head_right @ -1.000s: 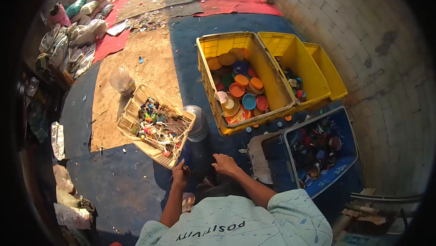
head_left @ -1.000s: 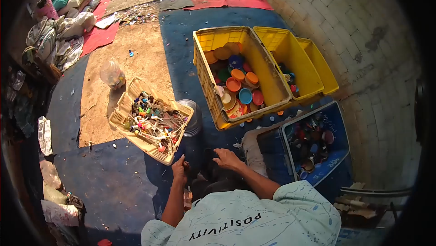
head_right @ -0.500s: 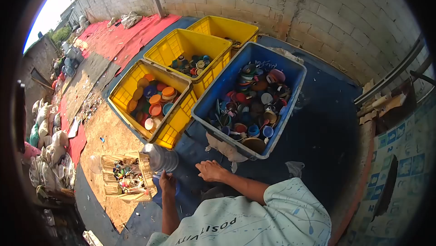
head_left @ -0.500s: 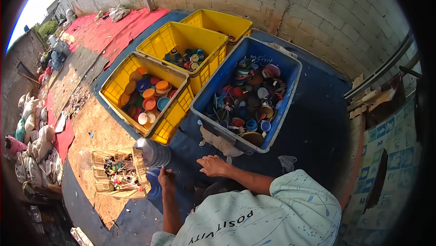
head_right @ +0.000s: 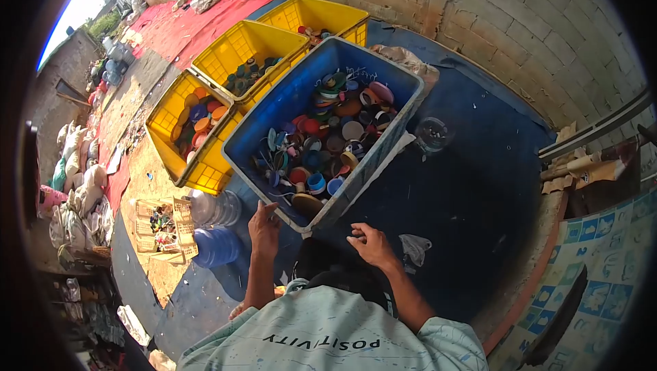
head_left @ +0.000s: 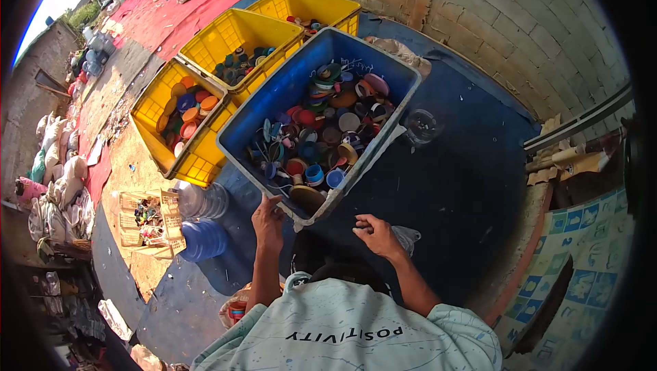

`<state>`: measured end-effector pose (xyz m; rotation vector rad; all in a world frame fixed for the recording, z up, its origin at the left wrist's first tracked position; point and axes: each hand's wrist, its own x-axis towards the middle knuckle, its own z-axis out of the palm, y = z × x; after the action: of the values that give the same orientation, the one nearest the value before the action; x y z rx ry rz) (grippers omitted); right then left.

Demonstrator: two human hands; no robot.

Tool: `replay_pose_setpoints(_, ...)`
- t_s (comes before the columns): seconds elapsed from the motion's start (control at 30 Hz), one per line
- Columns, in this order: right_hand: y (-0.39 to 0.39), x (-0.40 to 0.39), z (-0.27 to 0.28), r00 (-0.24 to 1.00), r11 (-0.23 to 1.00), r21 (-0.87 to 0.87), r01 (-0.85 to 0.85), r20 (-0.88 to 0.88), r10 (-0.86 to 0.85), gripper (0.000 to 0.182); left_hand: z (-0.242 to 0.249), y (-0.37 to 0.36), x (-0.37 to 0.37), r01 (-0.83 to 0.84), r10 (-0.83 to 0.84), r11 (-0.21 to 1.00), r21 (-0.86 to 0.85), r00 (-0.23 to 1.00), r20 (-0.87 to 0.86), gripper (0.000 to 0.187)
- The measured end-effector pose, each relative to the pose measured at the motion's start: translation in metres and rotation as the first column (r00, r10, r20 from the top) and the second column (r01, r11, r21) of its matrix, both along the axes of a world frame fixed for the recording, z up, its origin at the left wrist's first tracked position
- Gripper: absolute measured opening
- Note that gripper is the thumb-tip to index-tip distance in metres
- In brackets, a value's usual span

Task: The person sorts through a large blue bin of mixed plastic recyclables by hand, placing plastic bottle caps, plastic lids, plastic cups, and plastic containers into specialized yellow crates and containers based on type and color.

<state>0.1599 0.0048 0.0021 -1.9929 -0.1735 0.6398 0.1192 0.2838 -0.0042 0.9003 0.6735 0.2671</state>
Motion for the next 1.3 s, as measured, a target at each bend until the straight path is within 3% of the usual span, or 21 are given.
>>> replay_pose_setpoints(0.1,-0.027,0.025,-0.014,0.979,0.975,0.125,0.185,0.061,-0.194,0.037,0.004,-0.015,0.03,0.061,-0.061,0.998,0.018,0.997,-0.038,0.031)
replay_pose_setpoints(0.23,-0.031,0.064,-0.002,0.965,0.958,0.157,0.241,0.066,-0.254,0.032,0.006,-0.03,0.069,-0.005,0.006,0.999,0.045,0.999,-0.037,0.021)
replay_pose_setpoints(0.33,-0.026,0.1,0.004,0.979,0.974,0.168,0.153,0.107,-0.172,0.031,-0.009,-0.029,0.095,-0.044,0.044,0.999,-0.005,0.998,-0.044,0.021)
replay_pose_setpoints(0.43,-0.01,0.143,0.033,0.992,0.998,0.06,0.029,0.124,-0.037,0.028,-0.018,-0.029,0.124,-0.207,0.206,0.973,-0.097,0.978,-0.024,0.027)
replay_pose_setpoints(0.57,0.03,0.206,0.047,0.95,0.966,-0.05,-0.253,0.177,0.258,0.023,-0.015,-0.019,0.131,-0.391,0.396,0.904,-0.171,0.918,-0.009,0.028)
replay_pose_setpoints(0.7,0.096,0.255,0.028,0.823,0.838,-0.107,-0.535,0.157,0.545,0.024,-0.017,-0.013,0.118,-0.521,0.524,0.83,-0.197,0.851,-0.045,0.027)
replay_pose_setpoints(0.87,0.167,0.275,-0.061,0.583,0.568,-0.244,-0.786,0.013,0.812,0.036,-0.008,-0.013,0.092,-0.634,0.642,0.744,-0.211,0.766,-0.038,0.026)
replay_pose_setpoints(0.97,0.191,0.272,-0.119,0.454,0.381,-0.438,-0.814,-0.073,0.888,0.051,-0.003,-0.024,0.08,-0.71,0.716,0.674,-0.204,0.696,-0.052,0.024)
replay_pose_setpoints(1.07,0.207,0.269,-0.146,0.39,0.282,-0.517,-0.808,-0.111,0.914,0.061,-0.004,-0.039,0.074,-0.763,0.767,0.619,-0.184,0.638,-0.064,0.023)
replay_pose_setpoints(1.2,0.214,0.265,-0.159,0.378,0.244,-0.484,-0.84,-0.2,0.904,0.062,0.001,-0.068,0.084,-0.814,0.81,0.564,-0.137,0.578,-0.098,0.021)
replay_pose_setpoints(1.3,0.209,0.274,-0.182,0.424,0.337,-0.382,-0.86,-0.169,0.89,0.054,0.006,-0.09,0.105,-0.828,0.811,0.557,-0.06,0.558,-0.177,0.019)
